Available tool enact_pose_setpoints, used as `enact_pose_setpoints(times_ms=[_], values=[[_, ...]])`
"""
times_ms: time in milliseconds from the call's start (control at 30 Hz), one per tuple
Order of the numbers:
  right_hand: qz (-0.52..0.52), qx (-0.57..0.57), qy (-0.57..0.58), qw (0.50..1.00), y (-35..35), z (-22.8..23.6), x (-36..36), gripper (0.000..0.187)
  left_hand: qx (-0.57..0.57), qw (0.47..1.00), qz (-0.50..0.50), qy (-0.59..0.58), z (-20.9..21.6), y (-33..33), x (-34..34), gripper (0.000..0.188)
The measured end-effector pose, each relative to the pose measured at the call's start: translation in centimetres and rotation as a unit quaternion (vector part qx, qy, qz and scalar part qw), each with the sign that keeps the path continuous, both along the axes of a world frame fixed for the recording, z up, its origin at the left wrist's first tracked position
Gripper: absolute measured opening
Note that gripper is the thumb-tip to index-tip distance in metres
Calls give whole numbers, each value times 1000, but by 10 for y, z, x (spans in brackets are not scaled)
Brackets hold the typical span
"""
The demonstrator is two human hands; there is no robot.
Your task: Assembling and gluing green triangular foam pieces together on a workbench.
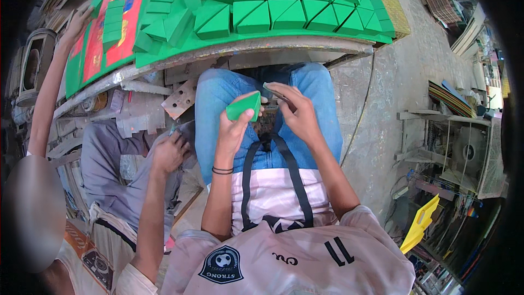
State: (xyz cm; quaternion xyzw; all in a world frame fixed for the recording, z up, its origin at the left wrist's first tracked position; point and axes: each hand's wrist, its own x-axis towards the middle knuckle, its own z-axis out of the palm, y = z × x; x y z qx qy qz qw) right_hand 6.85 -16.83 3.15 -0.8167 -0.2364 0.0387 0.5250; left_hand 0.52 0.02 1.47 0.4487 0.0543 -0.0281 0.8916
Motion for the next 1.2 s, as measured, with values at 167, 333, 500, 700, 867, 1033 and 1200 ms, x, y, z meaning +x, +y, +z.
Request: enact_pose_setpoints(times_ms=[167,333,500,700,867,1033,1200], values=[[-12,79,55,995,1,11,-11,40,87,996,18,0,1,-1,2,50],[42,56,-27,997,0,23,-16,39,99,994,41,18,2,-3,1,53],[29,29,-72,997,0,23,-16,39,118,992,41,30,2,-3,0,49],[49,8,-66,997,1,24,-10,40,130,990,13,45,-2,-2,0,44],[82,47,-77,992,0,22,-7,40,105,994,33,22,-5,-2,0,42],[49,21,-114,992,-1,26,-6,43,77,996,29,18,-9,-2,-1,40],[89,24,-91,992,-2,34,-3,44,45,998,36,31,-13,-1,-2,31]])
